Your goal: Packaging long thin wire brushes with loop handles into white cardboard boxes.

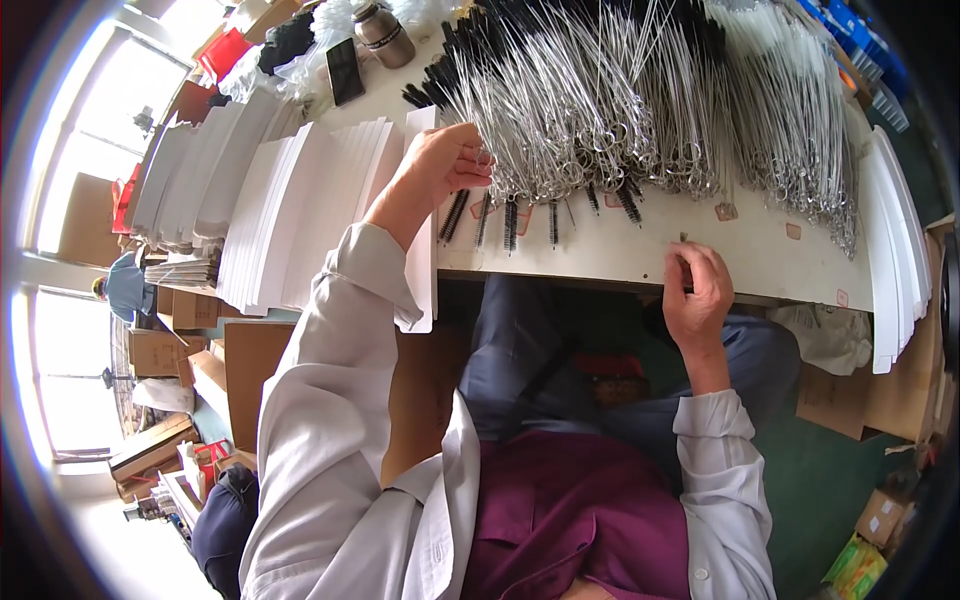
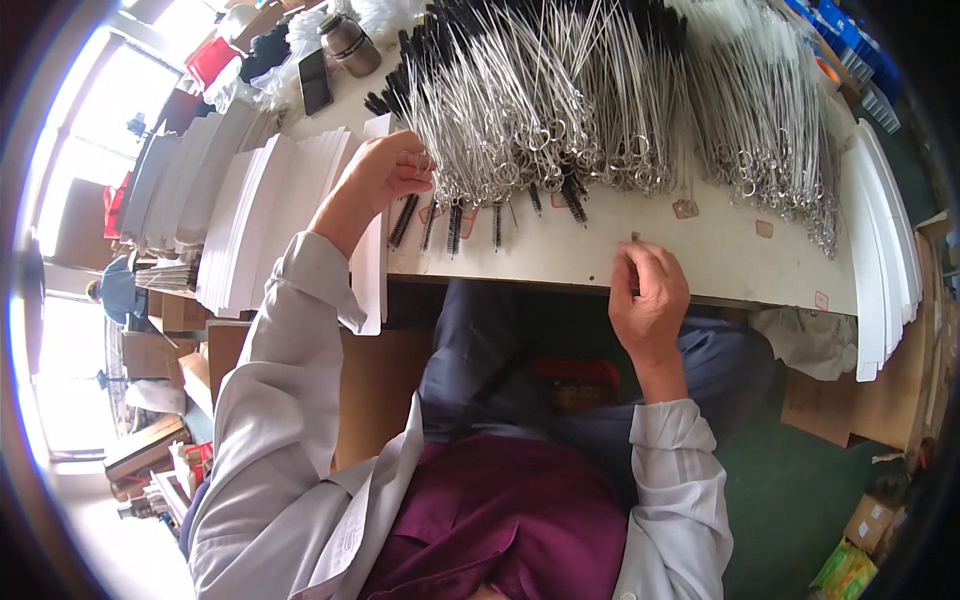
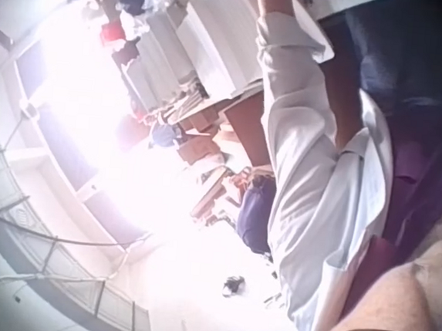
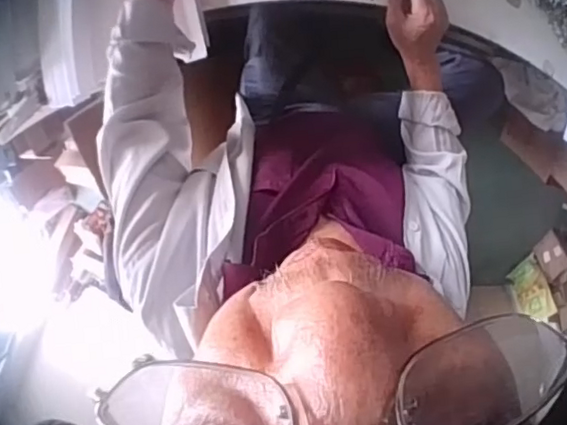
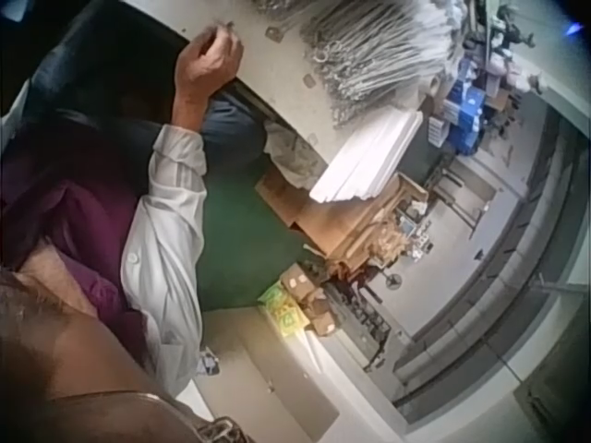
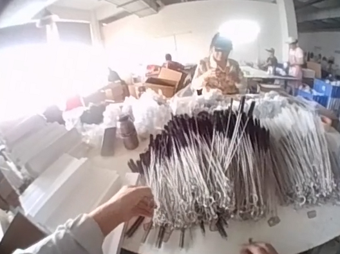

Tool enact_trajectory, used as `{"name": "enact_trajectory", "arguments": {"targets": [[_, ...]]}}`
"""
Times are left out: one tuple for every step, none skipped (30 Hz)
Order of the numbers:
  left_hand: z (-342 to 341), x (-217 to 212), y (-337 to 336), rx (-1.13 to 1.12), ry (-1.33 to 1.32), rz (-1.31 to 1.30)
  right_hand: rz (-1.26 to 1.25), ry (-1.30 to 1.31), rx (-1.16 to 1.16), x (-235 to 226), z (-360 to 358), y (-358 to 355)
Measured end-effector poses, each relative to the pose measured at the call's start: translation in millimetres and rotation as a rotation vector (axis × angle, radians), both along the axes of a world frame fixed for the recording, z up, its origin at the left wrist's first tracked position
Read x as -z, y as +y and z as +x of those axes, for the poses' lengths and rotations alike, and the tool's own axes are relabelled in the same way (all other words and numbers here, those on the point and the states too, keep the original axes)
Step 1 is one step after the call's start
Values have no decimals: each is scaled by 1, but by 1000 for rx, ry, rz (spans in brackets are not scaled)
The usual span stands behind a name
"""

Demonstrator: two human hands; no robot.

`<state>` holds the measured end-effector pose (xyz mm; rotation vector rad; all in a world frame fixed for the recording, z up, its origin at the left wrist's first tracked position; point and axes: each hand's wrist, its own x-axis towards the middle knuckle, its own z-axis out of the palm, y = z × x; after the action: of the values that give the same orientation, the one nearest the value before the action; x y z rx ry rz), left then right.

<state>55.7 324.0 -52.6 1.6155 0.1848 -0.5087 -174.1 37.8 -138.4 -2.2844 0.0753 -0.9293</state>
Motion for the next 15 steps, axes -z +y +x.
{"name": "enact_trajectory", "arguments": {"targets": [[3,3,1,17,21,-61,-2,-2,1,0,0,0],[6,6,3,33,42,-122,-12,-7,-2,0,0,0],[8,9,4,34,39,-125,-23,-12,-4,0,0,0],[8,9,3,22,63,-163,-25,-15,-3,1,0,-1],[9,9,3,10,87,-202,-21,-10,-2,2,0,-1],[9,9,2,11,82,-205,-17,-5,-2,2,0,-1],[7,9,0,-41,66,-275,-18,-10,-3,3,0,-1],[7,9,-1,-92,49,-346,-44,-15,-9,3,0,-2],[8,9,0,-92,42,-348,-70,-19,-15,3,0,-3],[8,10,-1,-89,13,-381,-73,-25,-15,4,0,-4],[9,10,0,-86,-17,-414,-70,-26,-14,4,0,-4],[11,9,1,-85,-23,-417,-68,-27,-14,4,0,-4],[12,7,3,-90,-20,-408,-71,-32,-15,4,-1,-3],[13,5,6,-95,-18,-399,-29,-25,-13,3,-1,-1],[15,4,7,-95,-23,-404,13,-18,-11,2,-1,0]]}}
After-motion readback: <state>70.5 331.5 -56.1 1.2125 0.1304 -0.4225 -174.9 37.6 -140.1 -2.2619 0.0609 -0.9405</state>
